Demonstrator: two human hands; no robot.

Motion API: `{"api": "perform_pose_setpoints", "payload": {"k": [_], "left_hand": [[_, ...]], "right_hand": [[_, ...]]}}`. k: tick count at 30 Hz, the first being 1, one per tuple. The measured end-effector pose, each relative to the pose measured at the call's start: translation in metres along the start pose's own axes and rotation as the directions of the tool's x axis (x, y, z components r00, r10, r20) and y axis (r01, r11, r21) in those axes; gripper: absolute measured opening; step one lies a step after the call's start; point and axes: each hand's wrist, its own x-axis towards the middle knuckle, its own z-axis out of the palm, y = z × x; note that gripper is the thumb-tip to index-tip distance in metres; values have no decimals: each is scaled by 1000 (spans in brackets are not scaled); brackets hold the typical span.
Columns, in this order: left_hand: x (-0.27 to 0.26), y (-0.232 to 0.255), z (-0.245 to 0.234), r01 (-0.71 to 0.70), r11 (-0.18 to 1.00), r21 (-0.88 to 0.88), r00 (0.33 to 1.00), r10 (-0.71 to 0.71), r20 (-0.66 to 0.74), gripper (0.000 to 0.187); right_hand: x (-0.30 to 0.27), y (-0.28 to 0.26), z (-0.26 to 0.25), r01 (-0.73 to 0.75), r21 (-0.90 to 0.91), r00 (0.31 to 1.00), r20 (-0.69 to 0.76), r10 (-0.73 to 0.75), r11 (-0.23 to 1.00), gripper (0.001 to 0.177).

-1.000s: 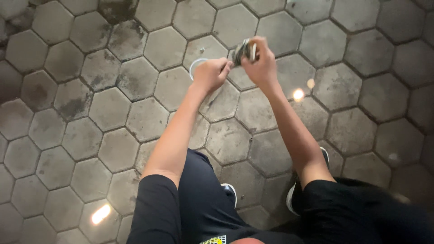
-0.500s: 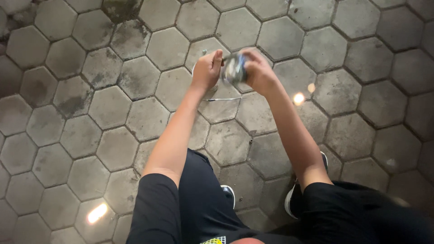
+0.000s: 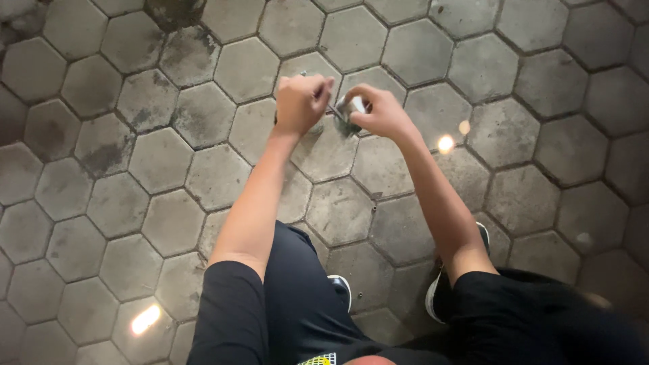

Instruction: Sorting small metal parts into a plastic cup and wrapping an item with paper and adhesive tape.

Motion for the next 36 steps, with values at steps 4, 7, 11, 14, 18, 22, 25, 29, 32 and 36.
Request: {"api": "perform_pose_setpoints", "payload": {"k": [4,7,11,14,18,22,25,29,32,36], "left_hand": [[-7,-14,19,148,988,39,988,-146,-39,38],[-9,-20,29,524,812,-257,852,-506,138,44],[-13,-20,35,405,876,-262,902,-336,272,36],[-14,-9,34,315,932,-182,880,-215,423,30],[-13,-4,28,247,969,-20,819,-198,539,30],[-18,-9,26,178,980,-87,882,-120,456,29],[-10,-4,15,112,982,-153,926,-47,375,28],[-7,-1,10,107,992,-63,989,-100,113,29],[-14,-12,27,392,880,-269,919,-359,163,35],[-29,-44,78,551,155,-820,797,-388,462,34]], "right_hand": [[1,13,7,-181,564,963,269,28,805,34],[1,-6,9,-244,871,963,268,5,426,35],[6,-13,19,-41,993,994,29,105,111,32],[9,1,31,114,967,972,-157,177,228,34],[3,0,31,185,516,917,-398,43,836,40],[-1,-16,12,52,12,912,-408,-42,999,42],[3,-1,7,15,-256,960,-266,-85,967,40],[3,24,10,-189,205,978,128,166,960,33],[1,35,17,-282,663,948,301,98,693,34],[0,6,15,-223,950,973,232,-13,220,32]]}}
